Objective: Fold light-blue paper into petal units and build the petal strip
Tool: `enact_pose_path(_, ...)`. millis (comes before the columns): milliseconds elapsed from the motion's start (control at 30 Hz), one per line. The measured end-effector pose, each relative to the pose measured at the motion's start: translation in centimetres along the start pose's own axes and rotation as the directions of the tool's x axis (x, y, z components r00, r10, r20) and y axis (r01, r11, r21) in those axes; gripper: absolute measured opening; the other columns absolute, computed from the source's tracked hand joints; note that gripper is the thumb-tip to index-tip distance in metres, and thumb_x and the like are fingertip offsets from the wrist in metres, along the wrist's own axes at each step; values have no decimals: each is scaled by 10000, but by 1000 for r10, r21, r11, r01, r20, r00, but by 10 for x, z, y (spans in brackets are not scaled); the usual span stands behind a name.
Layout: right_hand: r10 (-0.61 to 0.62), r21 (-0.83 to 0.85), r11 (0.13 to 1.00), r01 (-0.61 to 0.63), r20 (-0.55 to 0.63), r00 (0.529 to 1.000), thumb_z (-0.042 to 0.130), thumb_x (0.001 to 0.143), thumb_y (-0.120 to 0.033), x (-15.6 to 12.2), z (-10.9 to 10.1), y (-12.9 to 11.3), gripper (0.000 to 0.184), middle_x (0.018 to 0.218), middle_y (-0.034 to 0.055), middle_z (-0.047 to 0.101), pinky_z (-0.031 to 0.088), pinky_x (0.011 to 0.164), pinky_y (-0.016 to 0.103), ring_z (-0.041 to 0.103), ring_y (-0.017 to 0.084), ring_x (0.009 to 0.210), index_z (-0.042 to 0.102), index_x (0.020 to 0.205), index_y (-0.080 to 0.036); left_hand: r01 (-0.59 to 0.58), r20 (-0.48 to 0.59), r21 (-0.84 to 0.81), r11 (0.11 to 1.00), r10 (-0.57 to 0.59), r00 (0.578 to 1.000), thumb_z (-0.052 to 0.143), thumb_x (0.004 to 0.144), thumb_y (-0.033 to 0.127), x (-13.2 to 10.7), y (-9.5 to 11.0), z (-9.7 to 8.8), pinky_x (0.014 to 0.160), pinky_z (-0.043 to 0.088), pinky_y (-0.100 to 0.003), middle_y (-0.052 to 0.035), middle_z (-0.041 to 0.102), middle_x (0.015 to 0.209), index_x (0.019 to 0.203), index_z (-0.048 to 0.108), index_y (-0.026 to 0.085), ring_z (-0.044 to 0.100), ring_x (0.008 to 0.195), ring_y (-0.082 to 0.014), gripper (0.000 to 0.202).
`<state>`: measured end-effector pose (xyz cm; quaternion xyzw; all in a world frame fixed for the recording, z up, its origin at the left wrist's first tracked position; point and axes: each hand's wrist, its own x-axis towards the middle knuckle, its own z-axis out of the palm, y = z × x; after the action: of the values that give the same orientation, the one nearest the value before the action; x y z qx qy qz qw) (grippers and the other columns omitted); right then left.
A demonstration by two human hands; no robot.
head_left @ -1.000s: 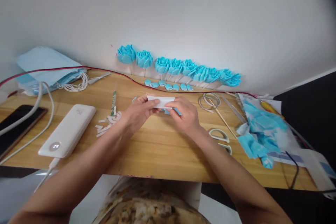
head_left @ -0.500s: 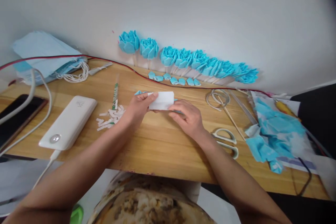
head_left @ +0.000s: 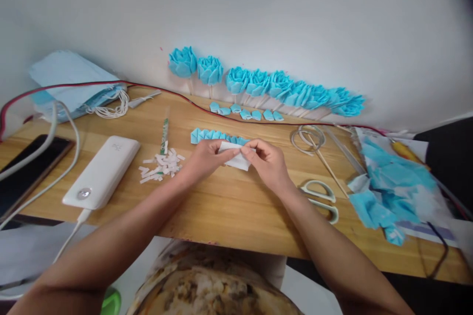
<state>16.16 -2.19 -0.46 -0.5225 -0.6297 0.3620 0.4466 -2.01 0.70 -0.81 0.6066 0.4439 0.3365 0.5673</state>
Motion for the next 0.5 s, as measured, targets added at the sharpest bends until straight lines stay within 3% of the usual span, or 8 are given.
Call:
enact_pose_path(200, -50, 5, 999, 51, -127, 991, 660, 866, -388, 2, -5, 1, 210, 676, -22, 614, 389, 550, 235, 496, 104, 589, 677, 785, -195, 84, 71, 84, 993, -90, 993, 688, 740, 380, -1, 3, 4, 546, 376, -224, -2, 623, 615, 683, 673, 147, 528, 571, -112, 241)
enact_pose_path(367, -35, 76, 995, 58, -271, 962, 671, 857, -446, 10, -15, 10, 256, 656, -27, 587, 388, 541, 225, 484, 108, 593, 673, 791, -199, -23, 183, 128, 992, -1, 983, 693, 751, 386, -4, 12, 1, 649, 447, -239, -26, 718, 774, 794, 725, 161, 612, 715, -153, 231)
enact_pose_path(500, -34, 64, 997, 50, -236, 971, 678, 849, -441, 12, -16, 13, 249, 647, -22, 592, 396, 536, 231, 491, 114, 588, 673, 777, -202, -166, 37, 102, 981, 163, 986, 559, 866, 548, -6, 21, -8, 757, 469, -285, -73, 737, 1007, 1000, 744, 168, 638, 893, -217, 444)
